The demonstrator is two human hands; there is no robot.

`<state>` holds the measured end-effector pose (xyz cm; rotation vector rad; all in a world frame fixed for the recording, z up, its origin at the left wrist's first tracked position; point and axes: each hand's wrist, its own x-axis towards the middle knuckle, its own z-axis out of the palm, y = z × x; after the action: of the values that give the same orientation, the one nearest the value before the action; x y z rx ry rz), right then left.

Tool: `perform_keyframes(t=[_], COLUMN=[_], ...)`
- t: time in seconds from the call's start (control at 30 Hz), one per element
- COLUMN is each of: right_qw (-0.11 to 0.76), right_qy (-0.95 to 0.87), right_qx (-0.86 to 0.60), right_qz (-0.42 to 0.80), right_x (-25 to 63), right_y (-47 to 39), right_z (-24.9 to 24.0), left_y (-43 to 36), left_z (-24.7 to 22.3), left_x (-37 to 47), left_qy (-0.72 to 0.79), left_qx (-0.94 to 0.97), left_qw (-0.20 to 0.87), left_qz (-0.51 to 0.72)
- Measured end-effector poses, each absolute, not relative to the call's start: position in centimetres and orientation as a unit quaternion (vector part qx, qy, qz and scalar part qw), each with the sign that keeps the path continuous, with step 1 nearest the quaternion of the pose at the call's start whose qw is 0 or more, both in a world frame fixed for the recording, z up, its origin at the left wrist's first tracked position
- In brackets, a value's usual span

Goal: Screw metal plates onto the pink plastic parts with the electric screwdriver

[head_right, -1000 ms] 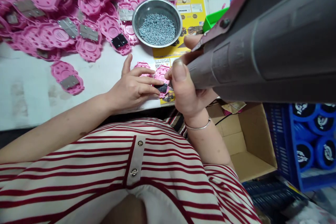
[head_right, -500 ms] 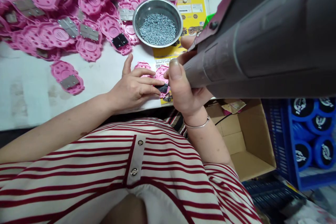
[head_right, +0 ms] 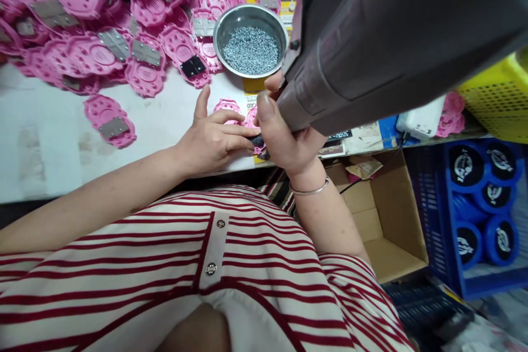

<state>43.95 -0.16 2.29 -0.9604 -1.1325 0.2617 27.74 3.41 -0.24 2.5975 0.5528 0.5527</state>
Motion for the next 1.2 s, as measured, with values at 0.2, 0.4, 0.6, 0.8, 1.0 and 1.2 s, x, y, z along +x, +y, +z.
perform_keyframes(t=[0.2,0.4,0.6,0.8,1.0,1.2], right_qw=[0.737,0.776,0.789,0.795,0.787,0.789], right_qy=[-0.538,-0.541,-0.516,-0.505,-0.475,-0.484], right_qx=[-0.394,-0.283,-0.279,-0.262,-0.332,-0.311], right_qz=[0.11,0.158,0.184,0.21,0.212,0.216], right_x=[44.0,42.8,42.3,42.5,42.1,42.2], right_y=[-0.6,-2.1,-2.9,-3.1,-3.8,-3.7], right_z=[3.6,7.1,8.1,8.5,9.6,9.5], left_y=[3.5,3.0,2.8,2.6,2.5,2.5], left_z=[-0.3,0.0,0.7,0.5,0.0,-0.2], left_x=[27.9,27.6,27.6,27.6,27.6,27.3], left_qy=[0.219,0.256,0.266,0.257,0.25,0.247], left_qx=[0.928,0.901,0.895,0.899,0.903,0.894], left_qw=[0.228,0.263,0.265,0.266,0.242,0.205], left_qz=[0.197,0.229,0.241,0.235,0.254,0.312])
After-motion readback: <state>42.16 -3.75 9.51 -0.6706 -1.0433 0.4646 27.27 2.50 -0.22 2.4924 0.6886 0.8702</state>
